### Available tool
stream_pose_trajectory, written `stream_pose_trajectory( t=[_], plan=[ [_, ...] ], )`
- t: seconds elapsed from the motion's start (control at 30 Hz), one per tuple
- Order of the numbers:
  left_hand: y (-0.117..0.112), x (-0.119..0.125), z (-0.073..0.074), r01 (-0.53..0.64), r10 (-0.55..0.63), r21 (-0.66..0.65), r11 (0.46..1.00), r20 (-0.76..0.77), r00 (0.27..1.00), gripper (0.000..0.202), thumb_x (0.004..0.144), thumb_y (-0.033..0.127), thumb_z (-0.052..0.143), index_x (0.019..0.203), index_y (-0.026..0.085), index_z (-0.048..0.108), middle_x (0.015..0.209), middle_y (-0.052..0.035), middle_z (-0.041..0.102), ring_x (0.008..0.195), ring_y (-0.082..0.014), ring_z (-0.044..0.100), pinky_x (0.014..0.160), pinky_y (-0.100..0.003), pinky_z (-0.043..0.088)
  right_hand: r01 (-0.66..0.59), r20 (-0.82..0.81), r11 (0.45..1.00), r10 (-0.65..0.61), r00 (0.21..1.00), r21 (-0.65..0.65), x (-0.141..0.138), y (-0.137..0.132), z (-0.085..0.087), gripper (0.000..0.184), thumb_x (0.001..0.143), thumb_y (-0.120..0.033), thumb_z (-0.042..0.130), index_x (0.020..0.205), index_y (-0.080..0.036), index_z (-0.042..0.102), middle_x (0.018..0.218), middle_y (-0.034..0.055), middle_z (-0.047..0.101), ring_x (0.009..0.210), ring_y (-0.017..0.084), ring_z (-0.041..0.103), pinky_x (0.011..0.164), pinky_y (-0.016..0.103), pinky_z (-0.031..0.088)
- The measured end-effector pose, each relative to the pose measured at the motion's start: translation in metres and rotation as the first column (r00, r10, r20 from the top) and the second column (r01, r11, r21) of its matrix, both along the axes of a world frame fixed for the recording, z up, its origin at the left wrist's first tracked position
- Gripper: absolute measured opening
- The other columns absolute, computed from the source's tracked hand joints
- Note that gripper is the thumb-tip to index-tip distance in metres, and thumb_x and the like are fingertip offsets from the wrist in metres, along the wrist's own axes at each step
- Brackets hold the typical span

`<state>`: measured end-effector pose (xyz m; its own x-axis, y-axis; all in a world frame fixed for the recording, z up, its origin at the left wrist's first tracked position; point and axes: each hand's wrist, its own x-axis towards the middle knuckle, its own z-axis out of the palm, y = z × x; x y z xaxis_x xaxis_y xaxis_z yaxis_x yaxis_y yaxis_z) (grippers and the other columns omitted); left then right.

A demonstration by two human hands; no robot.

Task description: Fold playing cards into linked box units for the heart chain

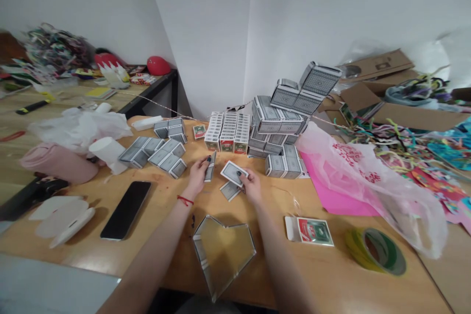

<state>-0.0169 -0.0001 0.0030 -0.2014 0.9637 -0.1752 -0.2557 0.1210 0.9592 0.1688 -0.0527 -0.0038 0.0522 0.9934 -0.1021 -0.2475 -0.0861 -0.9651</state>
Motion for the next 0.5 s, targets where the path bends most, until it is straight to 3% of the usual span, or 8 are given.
stream_pose_trajectory(
  t=[0.13,0.5],
  plan=[
    [0.0003,0.0060,0.0027,0.011,-0.009,0.009,1.000,-0.196,0.981,0.032,0.068,0.024,0.062,0.098,0.012,0.063,0.075,-0.0056,0.066,0.062,-0.0139,0.058,0.056,-0.024,0.044,-0.038,0.099,0.999,0.040,0.994,-0.025,-0.0036,-0.0012,0.0045,0.043,0.065,-0.045,0.061,0.100,-0.021,0.058,0.065,-0.0019,0.055,0.044,0.008,0.040,0.037,0.019,0.033],
    [0.0038,0.0089,-0.0071,0.048,-0.040,0.017,0.999,-0.332,0.942,0.027,0.069,0.025,0.061,0.094,0.013,0.063,0.075,-0.0086,0.066,0.061,-0.0152,0.058,0.054,-0.024,0.042,-0.033,0.122,0.999,0.033,0.992,0.001,-0.0042,-0.0010,0.0004,0.043,0.066,-0.045,0.060,0.100,-0.020,0.060,0.061,-0.0024,0.053,0.044,0.007,0.036,0.039,0.019,0.027]
  ],
)
